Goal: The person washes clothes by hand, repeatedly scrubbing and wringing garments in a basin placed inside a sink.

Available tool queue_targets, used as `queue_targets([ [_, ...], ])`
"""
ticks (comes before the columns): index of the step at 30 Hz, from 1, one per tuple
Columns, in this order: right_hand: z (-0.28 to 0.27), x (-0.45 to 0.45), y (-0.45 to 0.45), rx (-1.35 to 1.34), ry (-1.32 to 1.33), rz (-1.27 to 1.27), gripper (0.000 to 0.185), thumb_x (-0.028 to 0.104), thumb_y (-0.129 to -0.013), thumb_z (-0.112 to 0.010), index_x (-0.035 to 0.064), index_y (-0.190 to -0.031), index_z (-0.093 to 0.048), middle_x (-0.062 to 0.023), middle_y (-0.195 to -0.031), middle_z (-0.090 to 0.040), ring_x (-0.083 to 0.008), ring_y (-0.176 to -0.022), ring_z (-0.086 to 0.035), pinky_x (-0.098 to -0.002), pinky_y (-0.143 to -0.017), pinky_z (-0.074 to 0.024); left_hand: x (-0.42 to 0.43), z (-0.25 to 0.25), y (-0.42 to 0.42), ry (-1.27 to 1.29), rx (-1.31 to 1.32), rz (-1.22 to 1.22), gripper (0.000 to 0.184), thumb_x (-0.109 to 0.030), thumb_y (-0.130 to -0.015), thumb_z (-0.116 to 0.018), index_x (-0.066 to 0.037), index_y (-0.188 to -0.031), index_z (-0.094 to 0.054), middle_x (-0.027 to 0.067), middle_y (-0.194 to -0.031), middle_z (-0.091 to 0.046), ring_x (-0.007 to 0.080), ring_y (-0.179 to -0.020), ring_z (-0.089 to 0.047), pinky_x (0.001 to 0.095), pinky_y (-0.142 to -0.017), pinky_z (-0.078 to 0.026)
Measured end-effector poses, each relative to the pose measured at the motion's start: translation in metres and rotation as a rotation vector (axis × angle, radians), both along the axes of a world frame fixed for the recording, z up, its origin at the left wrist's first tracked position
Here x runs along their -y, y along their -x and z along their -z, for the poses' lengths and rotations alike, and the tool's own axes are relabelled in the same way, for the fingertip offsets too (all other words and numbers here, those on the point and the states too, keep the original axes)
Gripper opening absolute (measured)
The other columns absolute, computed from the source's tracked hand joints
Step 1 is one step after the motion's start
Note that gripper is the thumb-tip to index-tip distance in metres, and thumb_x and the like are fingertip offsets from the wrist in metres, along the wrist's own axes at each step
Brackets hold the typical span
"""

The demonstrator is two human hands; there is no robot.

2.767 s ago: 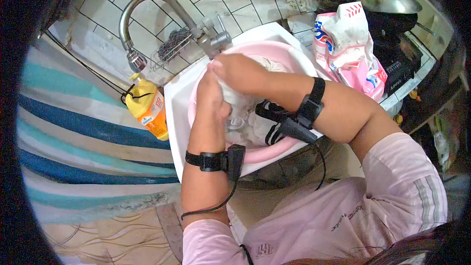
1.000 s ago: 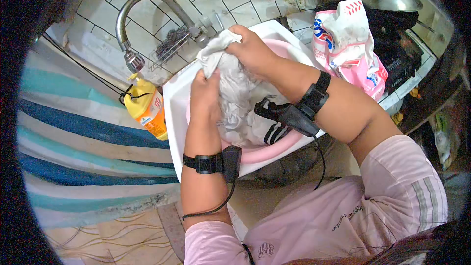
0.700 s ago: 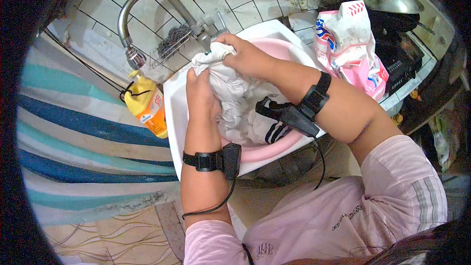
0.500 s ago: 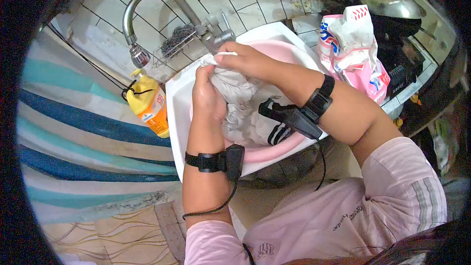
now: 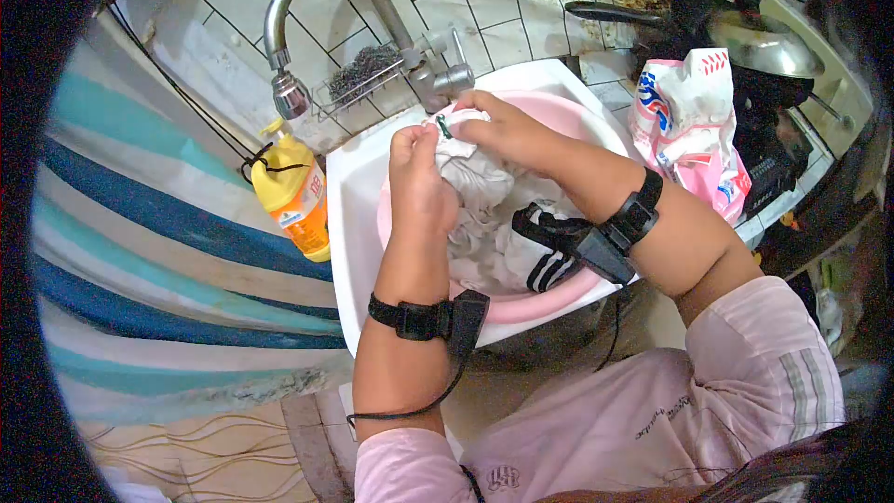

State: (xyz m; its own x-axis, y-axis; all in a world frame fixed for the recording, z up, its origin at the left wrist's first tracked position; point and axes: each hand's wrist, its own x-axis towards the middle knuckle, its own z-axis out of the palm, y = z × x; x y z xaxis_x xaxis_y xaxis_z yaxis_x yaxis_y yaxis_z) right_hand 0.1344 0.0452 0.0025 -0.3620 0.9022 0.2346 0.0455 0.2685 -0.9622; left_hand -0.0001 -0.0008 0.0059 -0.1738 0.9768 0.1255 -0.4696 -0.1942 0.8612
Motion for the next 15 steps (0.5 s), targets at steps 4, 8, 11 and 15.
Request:
queue_targets([
  [4, -0.003, 0.006, -0.002, 0.143, -0.131, -0.025, 0.045, 0.031, -0.079, -0.065, -0.0004, -0.109, -0.053, -0.0199, -0.102, -0.060, -0.0282, -0.096, -0.059, -0.0350, -0.083, -0.0454, 0.004, 0.004, -0.004, 0.048, -0.145, -0.012, 0.029, -0.025, -0.092, -0.049, -0.002, -0.110, -0.047, 0.0142, -0.104, -0.055, 0.0246, -0.091, -0.059, 0.0380, -0.077, -0.050],
  [8, -0.008, 0.018, 0.001, 0.034, -0.389, 0.090, 0.033, 0.023, -0.084, -0.061, 0.0000, -0.106, -0.054, -0.0160, -0.099, -0.060, -0.0239, -0.095, -0.057, -0.0330, -0.084, -0.0442, 0.004, 0.002, -0.009, 0.046, -0.027, 0.327, 0.039, -0.033, -0.095, -0.043, -0.003, -0.120, -0.044, 0.0150, -0.110, -0.054, 0.0247, -0.098, -0.058, 0.0373, -0.081, -0.050],
  [11, -0.008, 0.015, 0.002, 0.013, -0.479, 0.112, 0.025, 0.018, -0.088, -0.056, 0.0001, -0.104, -0.053, -0.0129, -0.095, -0.060, -0.0192, -0.093, -0.056, -0.0310, -0.083, -0.0431, 0.007, -0.002, -0.012, 0.041, -0.060, 0.281, 0.043, -0.035, -0.095, -0.040, -0.002, -0.123, -0.043, 0.0148, -0.113, -0.054, 0.0238, -0.101, -0.057, 0.0369, -0.084, -0.049],
  [15, 0.005, 0.002, 0.003, 0.083, -0.456, 0.115, 0.030, 0.025, -0.089, -0.054, 0.0004, -0.107, -0.053, -0.0217, -0.100, -0.060, -0.0366, -0.094, -0.059, -0.0393, -0.082, -0.0458, 0.016, -0.011, -0.015, -0.020, -0.225, 0.208, 0.043, -0.036, -0.096, -0.038, -0.002, -0.120, -0.046, 0.0139, -0.112, -0.054, 0.0240, -0.101, -0.057, 0.0374, -0.087, -0.047],
])
